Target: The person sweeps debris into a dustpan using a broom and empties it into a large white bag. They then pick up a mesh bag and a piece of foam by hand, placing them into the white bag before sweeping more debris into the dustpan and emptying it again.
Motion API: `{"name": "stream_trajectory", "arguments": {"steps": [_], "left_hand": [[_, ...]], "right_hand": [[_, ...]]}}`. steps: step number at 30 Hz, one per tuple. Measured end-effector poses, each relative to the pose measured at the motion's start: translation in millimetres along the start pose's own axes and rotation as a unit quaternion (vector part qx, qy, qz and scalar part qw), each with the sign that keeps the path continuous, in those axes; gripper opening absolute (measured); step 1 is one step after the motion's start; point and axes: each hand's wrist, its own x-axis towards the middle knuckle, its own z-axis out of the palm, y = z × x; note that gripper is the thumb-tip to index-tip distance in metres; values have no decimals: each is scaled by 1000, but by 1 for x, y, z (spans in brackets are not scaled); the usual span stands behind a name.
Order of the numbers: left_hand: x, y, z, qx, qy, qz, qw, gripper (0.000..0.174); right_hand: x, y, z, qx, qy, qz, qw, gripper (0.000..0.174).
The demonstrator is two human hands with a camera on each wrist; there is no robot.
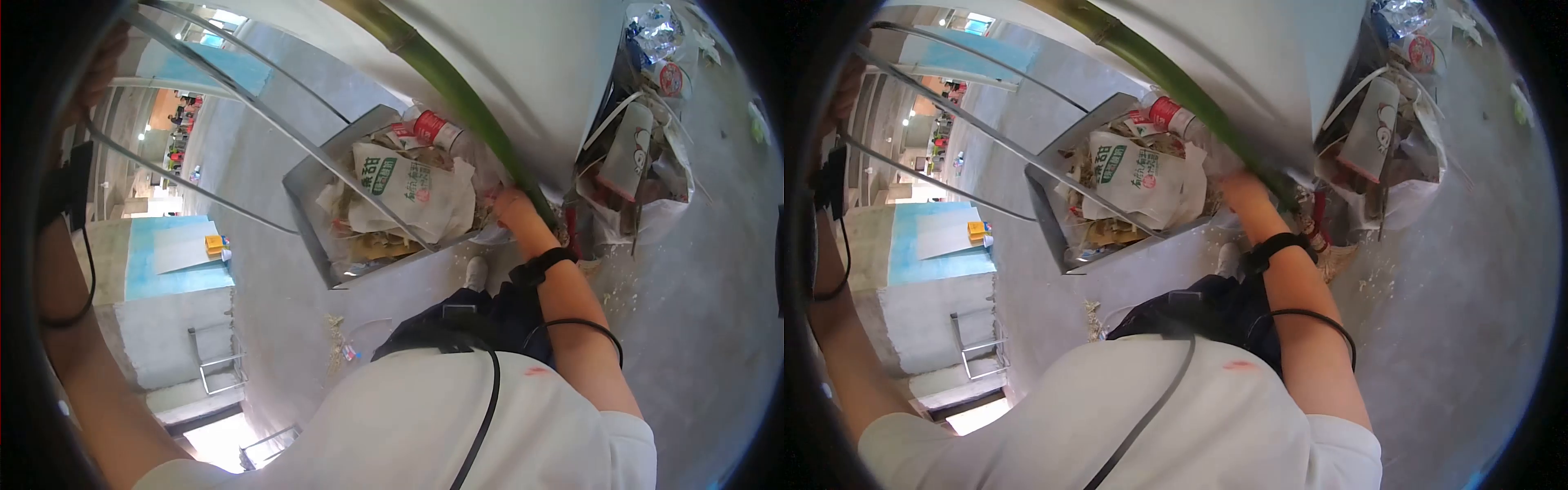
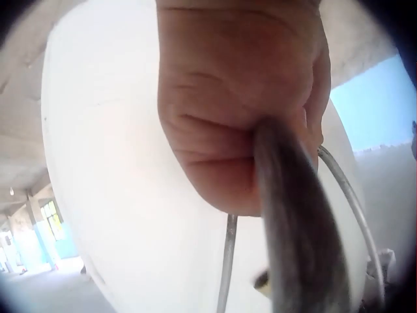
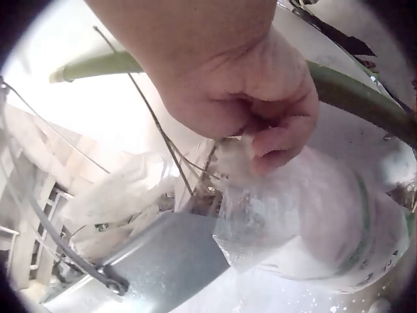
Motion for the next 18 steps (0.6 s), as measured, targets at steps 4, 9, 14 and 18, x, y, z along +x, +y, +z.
{"name": "stream_trajectory", "arguments": {"steps": [4, 9, 14, 18], "left_hand": [[26, -12, 72, -13, -39, 12, 999, 43], [37, -2, 57, 18, -38, 29, 999, 43], [43, 5, 52, 35, -43, 37, 998, 42], [47, 9, 47, 44, -48, 46, 997, 42]], "right_hand": [[11, 6, 25, -255, 10, -38, 966, 33], [4, 8, 0, -239, -14, -49, 970, 35], [4, 5, -3, -236, 16, -31, 971, 35], [8, 4, -4, -193, -2, 15, 981, 33]]}}
